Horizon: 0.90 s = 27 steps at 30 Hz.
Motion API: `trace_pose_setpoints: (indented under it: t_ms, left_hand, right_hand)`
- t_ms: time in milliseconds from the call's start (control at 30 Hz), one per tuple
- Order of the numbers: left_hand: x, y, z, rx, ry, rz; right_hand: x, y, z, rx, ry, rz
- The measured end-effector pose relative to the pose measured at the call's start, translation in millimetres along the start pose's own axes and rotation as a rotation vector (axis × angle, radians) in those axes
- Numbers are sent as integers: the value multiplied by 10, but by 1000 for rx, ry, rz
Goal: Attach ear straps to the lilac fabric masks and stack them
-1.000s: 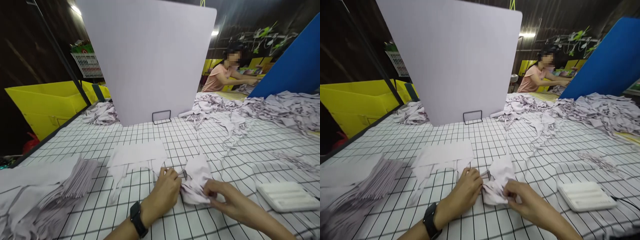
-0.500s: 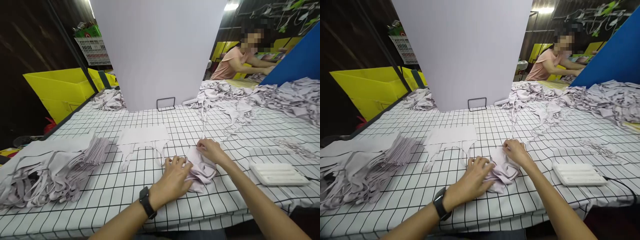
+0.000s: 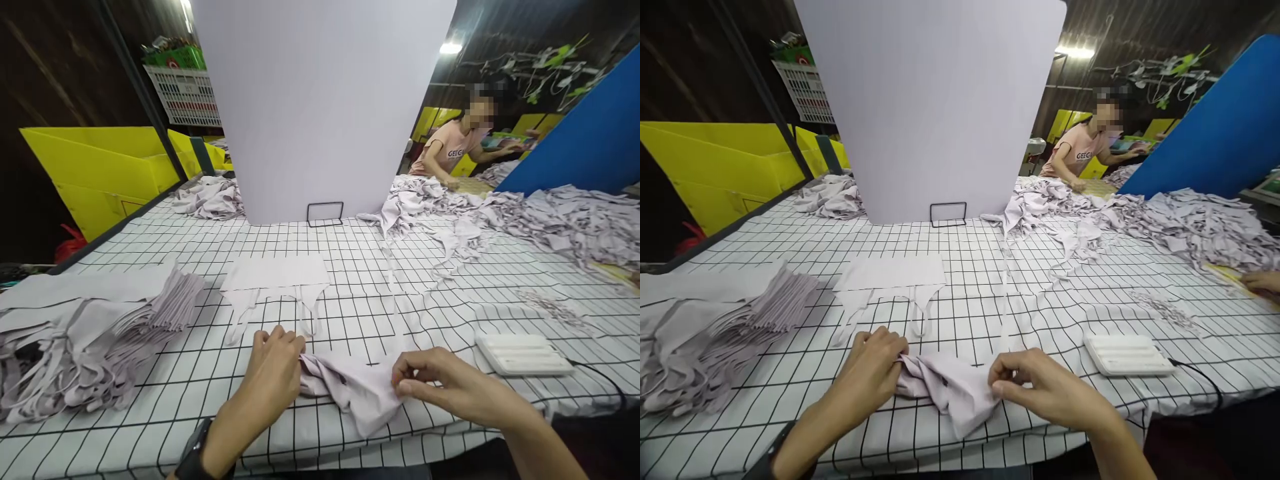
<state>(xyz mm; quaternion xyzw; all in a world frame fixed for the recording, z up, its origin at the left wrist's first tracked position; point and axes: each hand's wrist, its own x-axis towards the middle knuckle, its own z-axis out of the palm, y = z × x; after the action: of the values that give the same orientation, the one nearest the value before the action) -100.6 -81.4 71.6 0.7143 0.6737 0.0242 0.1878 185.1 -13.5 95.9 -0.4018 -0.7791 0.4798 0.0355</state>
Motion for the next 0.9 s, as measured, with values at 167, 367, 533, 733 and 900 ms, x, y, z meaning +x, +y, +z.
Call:
trace_pose_setpoints:
  t_ms: [167, 367, 533, 733, 900]
  left_hand:
    - [159, 56, 74, -19, 44, 19]
    - [391, 191, 67, -124, 92, 64]
    - [762, 293, -15, -401, 110, 173]
    - [1708, 594, -31, -485, 177, 226]
    - [2263, 839, -229, -539, 260, 457]
  right_hand:
    - [608, 298, -363, -150, 620, 232]
    - [1490, 643, -844, -228, 716, 310]
    - [1733, 795, -999, -164, 605, 273]
    - [1492, 788, -1126, 63, 591, 121]
    - [1295, 586, -1161, 211, 518, -51]
